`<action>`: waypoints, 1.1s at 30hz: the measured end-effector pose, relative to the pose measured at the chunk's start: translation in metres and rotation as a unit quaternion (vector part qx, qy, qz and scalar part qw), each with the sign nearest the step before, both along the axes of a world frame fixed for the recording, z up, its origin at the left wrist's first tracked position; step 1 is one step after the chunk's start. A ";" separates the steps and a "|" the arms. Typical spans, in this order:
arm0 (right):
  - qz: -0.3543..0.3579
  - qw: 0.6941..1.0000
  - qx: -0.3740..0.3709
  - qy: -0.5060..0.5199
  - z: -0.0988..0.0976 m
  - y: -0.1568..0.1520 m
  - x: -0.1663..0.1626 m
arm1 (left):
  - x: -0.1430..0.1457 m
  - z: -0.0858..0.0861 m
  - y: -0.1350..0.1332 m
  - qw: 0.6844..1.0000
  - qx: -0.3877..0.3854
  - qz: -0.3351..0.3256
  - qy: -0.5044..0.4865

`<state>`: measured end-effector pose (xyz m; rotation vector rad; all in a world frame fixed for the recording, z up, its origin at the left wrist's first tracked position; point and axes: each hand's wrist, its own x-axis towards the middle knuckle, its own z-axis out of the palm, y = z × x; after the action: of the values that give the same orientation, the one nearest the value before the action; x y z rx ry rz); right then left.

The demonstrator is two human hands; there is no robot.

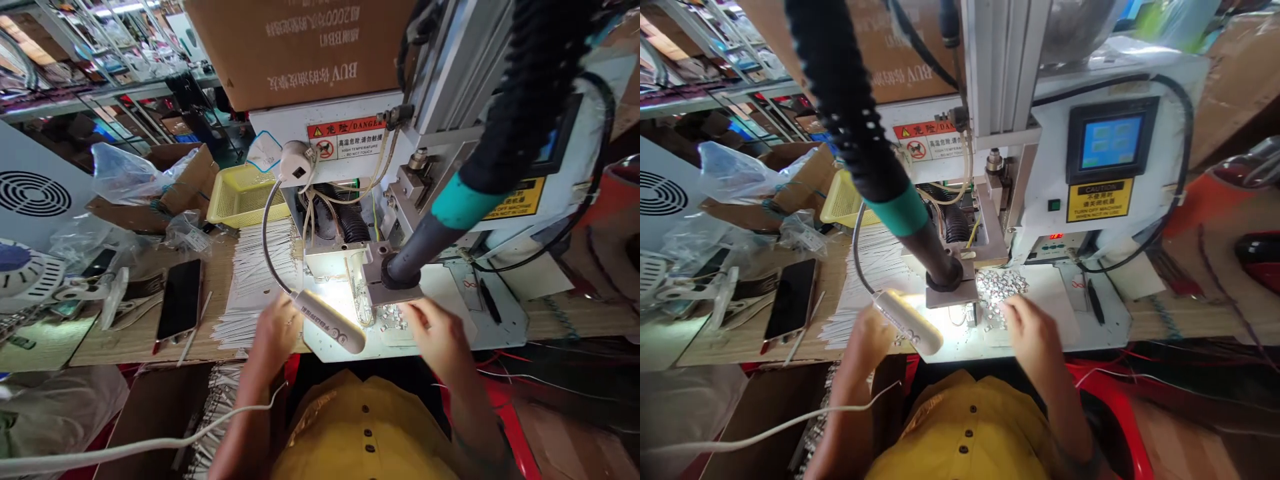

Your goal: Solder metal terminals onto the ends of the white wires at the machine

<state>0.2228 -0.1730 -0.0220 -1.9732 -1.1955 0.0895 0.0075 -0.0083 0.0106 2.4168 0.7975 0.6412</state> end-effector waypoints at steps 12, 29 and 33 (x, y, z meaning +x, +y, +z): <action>-0.087 0.978 -0.035 -0.186 -0.036 0.003 0.045 | -0.057 -0.029 0.039 0.990 0.030 0.130 0.045; 0.070 0.953 0.005 0.293 -0.001 -0.003 0.002 | -0.003 -0.020 0.040 0.991 0.041 0.105 0.065; 0.131 0.912 0.001 0.389 0.000 0.016 -0.016 | 0.021 -0.019 0.004 0.995 -0.048 -0.074 0.049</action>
<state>0.2065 -0.1568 -0.0218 -1.5072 -0.8934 0.9209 0.0286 -0.0039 -0.0083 2.4070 0.6635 0.4206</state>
